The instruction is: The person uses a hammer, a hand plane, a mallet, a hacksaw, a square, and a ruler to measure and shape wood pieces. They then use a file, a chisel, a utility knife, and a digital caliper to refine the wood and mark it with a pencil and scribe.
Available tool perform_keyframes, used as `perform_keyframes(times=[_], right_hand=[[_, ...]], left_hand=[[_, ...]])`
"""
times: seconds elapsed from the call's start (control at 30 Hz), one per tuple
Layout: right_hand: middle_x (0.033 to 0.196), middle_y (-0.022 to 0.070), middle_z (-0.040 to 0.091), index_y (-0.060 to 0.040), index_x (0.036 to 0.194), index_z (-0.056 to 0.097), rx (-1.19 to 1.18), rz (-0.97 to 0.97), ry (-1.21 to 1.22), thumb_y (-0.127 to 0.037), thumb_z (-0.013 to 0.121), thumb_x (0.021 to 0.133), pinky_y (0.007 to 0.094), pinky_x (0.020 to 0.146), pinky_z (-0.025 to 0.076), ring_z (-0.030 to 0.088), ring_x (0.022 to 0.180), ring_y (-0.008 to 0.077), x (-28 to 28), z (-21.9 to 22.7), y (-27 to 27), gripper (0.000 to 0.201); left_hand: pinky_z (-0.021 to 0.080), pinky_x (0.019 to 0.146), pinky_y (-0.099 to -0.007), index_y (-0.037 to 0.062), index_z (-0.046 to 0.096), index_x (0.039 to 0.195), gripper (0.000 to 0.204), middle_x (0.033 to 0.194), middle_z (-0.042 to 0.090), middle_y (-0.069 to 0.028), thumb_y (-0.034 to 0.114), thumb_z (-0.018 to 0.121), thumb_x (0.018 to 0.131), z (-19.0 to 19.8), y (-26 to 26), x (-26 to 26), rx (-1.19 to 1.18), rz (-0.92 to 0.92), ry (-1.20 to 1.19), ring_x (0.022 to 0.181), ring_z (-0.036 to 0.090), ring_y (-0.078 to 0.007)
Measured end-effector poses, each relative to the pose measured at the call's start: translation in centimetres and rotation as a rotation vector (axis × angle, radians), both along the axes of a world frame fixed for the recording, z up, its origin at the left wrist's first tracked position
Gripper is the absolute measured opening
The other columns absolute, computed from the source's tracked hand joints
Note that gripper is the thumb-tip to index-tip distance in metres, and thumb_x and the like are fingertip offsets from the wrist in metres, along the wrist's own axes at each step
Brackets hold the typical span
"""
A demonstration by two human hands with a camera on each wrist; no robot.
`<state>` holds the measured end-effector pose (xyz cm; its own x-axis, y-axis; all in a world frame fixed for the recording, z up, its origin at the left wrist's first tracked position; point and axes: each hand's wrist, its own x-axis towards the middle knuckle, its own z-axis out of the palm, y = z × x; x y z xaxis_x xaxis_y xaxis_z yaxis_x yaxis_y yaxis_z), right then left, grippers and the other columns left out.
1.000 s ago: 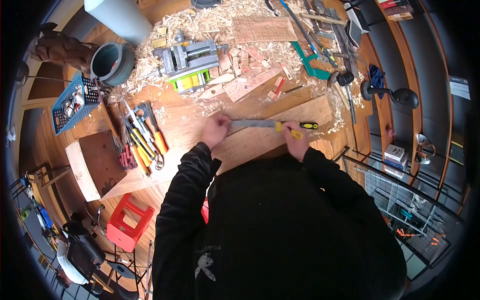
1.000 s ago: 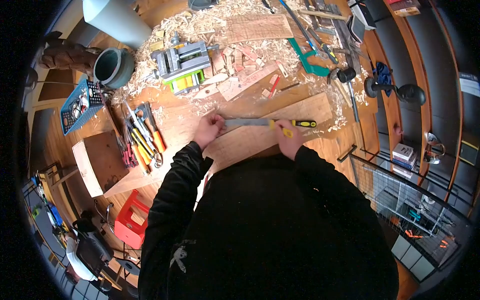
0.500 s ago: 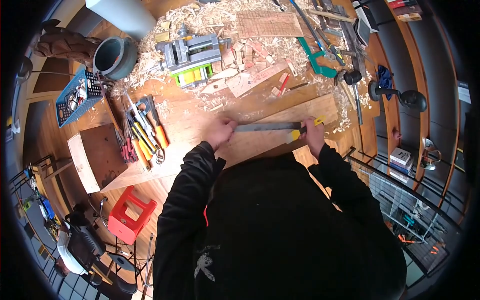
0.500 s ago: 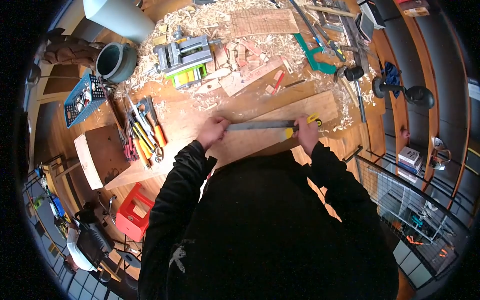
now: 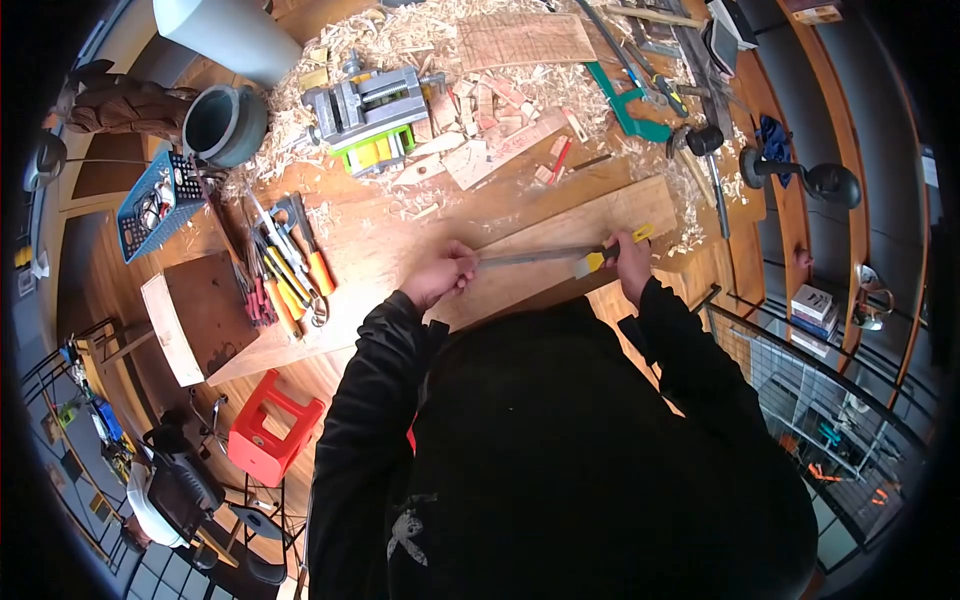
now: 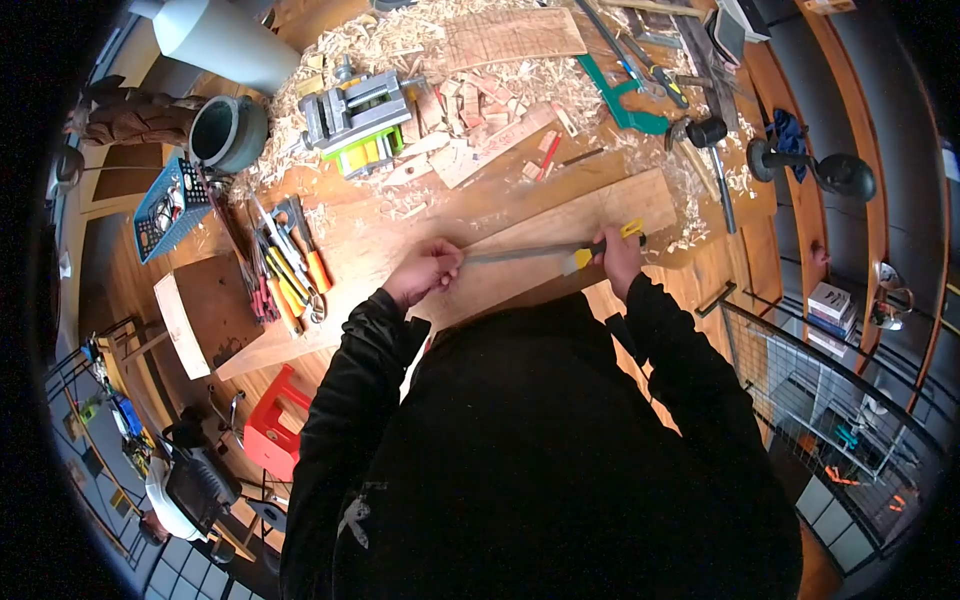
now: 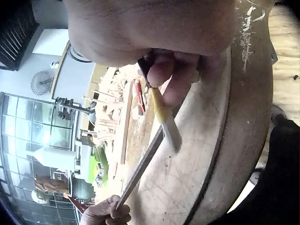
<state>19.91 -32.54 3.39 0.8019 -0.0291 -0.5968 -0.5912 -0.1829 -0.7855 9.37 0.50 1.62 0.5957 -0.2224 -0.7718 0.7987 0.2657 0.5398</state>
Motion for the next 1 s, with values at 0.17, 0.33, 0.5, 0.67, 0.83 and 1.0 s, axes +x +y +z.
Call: perform_keyframes(times=[0.17,0.33,0.5,0.67,0.83,1.0], right_hand=[[0.063,0.004,0.052,-0.004,0.077,0.058,-0.002,-0.002,-0.013,-0.023,0.05,0.093,0.0269,0.05,0.047,0.052,0.049,0.0116,0.5,-0.2,0.1,0.026],[0.071,0.004,0.056,-0.0039,0.079,0.058,0.012,0.115,-0.109,-0.022,0.048,0.094,0.0245,0.054,0.045,0.054,0.055,0.011,0.6,1.0,0.8,0.026],[0.076,0.005,0.06,-0.0038,0.083,0.058,-0.01,0.192,-0.303,-0.024,0.05,0.097,0.028,0.055,0.047,0.058,0.062,0.0138,0.3,2.4,1.5,0.026],[0.077,0.017,0.061,-0.0064,0.089,0.058,-0.419,0.546,-0.556,-0.023,0.052,0.098,0.0441,0.063,0.047,0.061,0.073,0.0388,-1.3,2.3,3.1,0.019],[0.083,0.0153,0.062,-0.0043,0.093,0.06,-0.175,0.712,-0.548,-0.019,0.057,0.095,0.0366,0.07,0.048,0.062,0.079,0.0316,-4.8,3.9,8.6,0.015],[0.091,0.0103,0.062,-0.0006,0.1,0.06,-0.094,0.683,-0.394,-0.012,0.058,0.094,0.0283,0.075,0.047,0.059,0.082,0.0169,-5.0,4.5,8.7,0.013]], left_hand=[[0.052,0.057,-0.0262,0.0026,0.059,0.108,0.015,0.081,0.064,-0.0059,0.008,0.06,0.093,0.3,0.3,-0.6,-0.028,0.091,-0.036,0.064,0.061,-0.0137],[0.057,0.064,-0.0291,0.0001,0.06,0.114,0.023,0.086,0.067,-0.0079,0.007,0.061,0.093,-0.3,0.6,-1.5,-0.011,0.103,-0.039,0.07,0.065,-0.0158],[0.058,0.068,-0.0305,-0.0011,0.062,0.111,0.02,0.088,0.068,-0.0098,0.006,0.061,0.092,-1.0,0.9,-2.0,0.055,0.103,-0.044,0.074,0.067,-0.0167],[0.058,0.068,-0.0313,-0.0011,0.063,0.11,0.019,0.088,0.069,-0.0103,0.009,0.06,0.094,-1.6,1.1,-2.1,0.065,0.08,-0.048,0.073,0.067,-0.0177],[0.058,0.069,-0.0322,-0.0012,0.063,0.11,0.021,0.09,0.069,-0.011,0.014,0.057,0.096,-1.2,1.2,-2.0,0.052,0.11,-0.001,0.074,0.067,-0.0181],[0.058,0.068,-0.0323,-0.0031,0.061,0.111,0.023,0.091,0.068,-0.0136,0.014,0.057,0.096,-0.8,1.3,-1.8,0.057,0.121,0.019,0.075,0.067,-0.0202]])
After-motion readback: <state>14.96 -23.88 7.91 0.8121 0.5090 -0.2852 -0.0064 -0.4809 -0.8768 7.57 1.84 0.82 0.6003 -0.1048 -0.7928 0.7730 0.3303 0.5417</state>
